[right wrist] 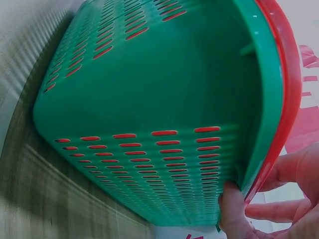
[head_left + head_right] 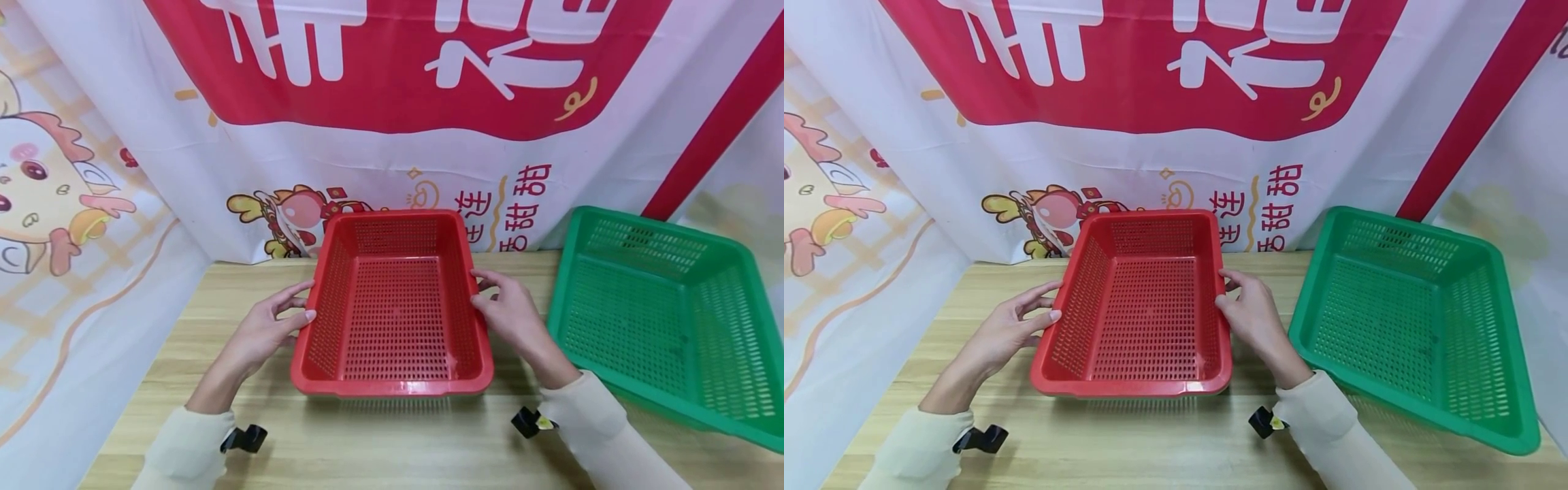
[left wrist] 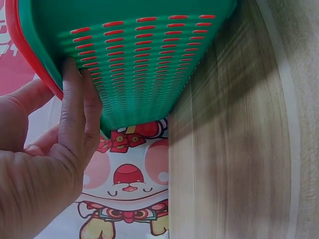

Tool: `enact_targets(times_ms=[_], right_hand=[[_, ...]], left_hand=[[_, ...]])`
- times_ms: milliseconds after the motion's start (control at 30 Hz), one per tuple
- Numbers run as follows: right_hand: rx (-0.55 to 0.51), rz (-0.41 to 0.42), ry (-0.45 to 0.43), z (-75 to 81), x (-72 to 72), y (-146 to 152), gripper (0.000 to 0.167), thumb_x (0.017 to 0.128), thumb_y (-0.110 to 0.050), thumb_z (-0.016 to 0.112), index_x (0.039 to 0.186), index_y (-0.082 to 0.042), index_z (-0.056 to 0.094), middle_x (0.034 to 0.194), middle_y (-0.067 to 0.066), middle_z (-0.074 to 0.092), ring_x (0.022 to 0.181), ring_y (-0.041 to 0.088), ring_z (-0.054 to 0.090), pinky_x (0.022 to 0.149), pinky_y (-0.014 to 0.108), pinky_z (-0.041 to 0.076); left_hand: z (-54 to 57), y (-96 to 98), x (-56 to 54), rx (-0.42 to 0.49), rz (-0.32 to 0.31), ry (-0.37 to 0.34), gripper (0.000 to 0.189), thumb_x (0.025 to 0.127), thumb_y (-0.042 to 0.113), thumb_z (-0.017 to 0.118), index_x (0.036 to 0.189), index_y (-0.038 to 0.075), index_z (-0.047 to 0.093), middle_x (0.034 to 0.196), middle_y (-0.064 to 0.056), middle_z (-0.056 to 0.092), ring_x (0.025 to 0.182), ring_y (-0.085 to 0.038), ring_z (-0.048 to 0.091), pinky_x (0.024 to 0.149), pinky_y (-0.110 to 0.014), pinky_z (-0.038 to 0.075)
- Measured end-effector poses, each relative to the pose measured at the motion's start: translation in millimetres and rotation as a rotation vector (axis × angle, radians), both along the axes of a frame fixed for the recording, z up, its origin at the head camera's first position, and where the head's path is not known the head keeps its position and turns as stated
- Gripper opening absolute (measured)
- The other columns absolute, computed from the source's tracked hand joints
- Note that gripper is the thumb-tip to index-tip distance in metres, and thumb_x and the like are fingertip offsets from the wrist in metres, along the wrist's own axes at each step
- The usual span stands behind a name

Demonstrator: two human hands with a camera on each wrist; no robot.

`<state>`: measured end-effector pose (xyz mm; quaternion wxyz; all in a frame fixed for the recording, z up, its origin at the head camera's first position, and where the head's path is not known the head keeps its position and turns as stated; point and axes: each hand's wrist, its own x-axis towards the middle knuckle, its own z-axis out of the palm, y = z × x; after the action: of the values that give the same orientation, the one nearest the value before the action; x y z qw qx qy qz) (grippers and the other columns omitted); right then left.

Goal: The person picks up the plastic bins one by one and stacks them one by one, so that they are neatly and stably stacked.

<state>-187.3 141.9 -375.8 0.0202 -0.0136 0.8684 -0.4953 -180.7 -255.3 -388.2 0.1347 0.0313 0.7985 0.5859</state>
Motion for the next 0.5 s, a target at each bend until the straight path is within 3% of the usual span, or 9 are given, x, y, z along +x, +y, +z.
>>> enact_targets(times_ms=[500], right_hand=[[-0.014, 0.018, -0.013, -1.1, 0.0, 2.1, 0.056, 0.097, -0.003, 0.056, 0.153, -0.001, 0.051, 0.125, 0.025, 0.06, 0.069, 0.015, 0.065, 0.063, 0.039, 0.064]], left_hand=[[3.8, 2.3, 1.5, -0.029, -0.011, 0.021, 0.064, 0.105, 0.018, 0.064, 0.164, 0.017, 0.037, 0.144, -0.029, 0.052, 0.094, -0.023, 0.077, 0.082, -0.045, 0.067]])
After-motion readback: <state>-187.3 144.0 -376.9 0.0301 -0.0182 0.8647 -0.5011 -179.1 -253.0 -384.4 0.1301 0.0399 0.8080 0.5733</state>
